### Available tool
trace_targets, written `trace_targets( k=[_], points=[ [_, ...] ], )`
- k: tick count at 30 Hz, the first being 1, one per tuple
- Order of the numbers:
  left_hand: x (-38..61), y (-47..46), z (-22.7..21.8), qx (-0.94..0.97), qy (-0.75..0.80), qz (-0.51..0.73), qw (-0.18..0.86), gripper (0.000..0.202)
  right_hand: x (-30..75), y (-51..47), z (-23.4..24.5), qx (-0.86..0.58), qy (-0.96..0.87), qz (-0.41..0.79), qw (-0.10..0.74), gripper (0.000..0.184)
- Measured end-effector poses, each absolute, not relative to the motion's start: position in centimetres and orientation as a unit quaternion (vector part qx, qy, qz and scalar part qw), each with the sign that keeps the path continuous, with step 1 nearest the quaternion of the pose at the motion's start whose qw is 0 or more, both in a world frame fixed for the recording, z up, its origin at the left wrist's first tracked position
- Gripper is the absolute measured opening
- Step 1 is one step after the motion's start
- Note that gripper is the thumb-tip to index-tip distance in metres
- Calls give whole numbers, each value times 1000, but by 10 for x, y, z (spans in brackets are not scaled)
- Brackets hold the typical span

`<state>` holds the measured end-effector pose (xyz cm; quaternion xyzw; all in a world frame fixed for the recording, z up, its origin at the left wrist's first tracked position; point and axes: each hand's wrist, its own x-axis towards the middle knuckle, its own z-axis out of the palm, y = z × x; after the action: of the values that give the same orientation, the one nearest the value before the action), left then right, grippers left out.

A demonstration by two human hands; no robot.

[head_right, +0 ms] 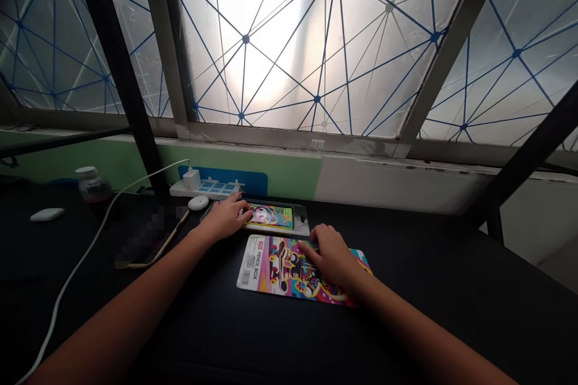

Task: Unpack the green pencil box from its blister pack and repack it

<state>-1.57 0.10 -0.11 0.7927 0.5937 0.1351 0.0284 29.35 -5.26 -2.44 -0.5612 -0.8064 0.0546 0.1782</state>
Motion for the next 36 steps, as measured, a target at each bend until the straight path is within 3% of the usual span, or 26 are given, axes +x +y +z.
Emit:
trace_targets(
  k=[7, 12, 20, 25, 36],
  points=[
    [-16, -1, -1, 811, 571, 115, 51, 42, 315, -41, 9, -511, -815, 189, 198, 38],
    [-22, -4, -3, 826, 549, 112, 54, 44, 338, 11, 20, -538, -792, 258, 130, 50],
    [-37, -20, -6, 829, 543, 103, 80, 59, 352, 29, 9, -574, -768, 253, 129, 48],
    [-41, -26, -10, 829, 546, 80, 89, 60, 320, 11, 2, -585, -759, 209, 198, 42],
    [-36, -25, -8, 823, 562, 44, 70, 58, 318, 11, -6, -604, -739, 239, 179, 41]
  ],
)
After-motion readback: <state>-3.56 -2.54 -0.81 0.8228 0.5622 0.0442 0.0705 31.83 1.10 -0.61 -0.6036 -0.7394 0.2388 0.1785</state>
